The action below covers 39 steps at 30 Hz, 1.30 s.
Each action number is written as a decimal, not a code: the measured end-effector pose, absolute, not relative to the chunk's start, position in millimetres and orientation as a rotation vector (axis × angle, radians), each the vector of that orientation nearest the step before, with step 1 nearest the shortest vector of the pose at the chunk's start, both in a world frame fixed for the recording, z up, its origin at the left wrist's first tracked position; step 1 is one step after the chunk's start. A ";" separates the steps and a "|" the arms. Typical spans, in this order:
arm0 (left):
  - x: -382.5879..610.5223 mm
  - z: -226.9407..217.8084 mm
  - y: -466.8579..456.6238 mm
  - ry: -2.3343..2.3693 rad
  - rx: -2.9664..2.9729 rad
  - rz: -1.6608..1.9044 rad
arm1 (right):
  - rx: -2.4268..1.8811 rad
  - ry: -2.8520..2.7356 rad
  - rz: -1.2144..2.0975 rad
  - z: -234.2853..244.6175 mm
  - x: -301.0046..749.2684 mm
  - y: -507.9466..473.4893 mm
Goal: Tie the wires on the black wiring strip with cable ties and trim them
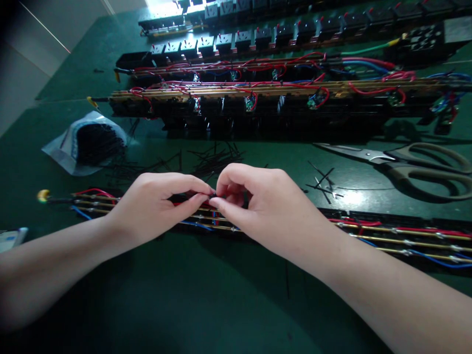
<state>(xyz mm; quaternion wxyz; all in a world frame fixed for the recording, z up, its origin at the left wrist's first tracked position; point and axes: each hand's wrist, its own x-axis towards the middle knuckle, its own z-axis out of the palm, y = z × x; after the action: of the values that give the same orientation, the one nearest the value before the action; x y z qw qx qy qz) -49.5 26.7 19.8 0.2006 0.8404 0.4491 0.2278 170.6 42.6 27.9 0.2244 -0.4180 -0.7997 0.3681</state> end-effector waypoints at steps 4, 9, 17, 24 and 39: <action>-49.0 19.9 27.0 1.254 2.354 0.650 | -1.144 -2.212 1.032 26.6 170.6 42.8; -48.6 21.4 26.8 1.262 2.341 0.677 | -1.108 -2.207 1.034 24.2 170.9 43.3; -49.0 22.3 26.0 1.243 2.340 0.675 | -1.119 -2.215 1.026 23.5 170.2 42.3; -47.9 22.6 26.1 1.205 2.378 0.668 | -1.066 -2.224 0.979 18.0 172.0 43.3; -48.4 22.4 24.5 1.262 2.329 0.649 | -1.091 -2.229 1.017 26.9 168.5 40.7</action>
<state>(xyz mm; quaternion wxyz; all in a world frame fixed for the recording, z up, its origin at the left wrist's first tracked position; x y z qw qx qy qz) -48.4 24.5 22.4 0.2058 0.8356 0.4530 0.2329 168.5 40.7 26.9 0.2279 -0.3960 -0.8093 0.3693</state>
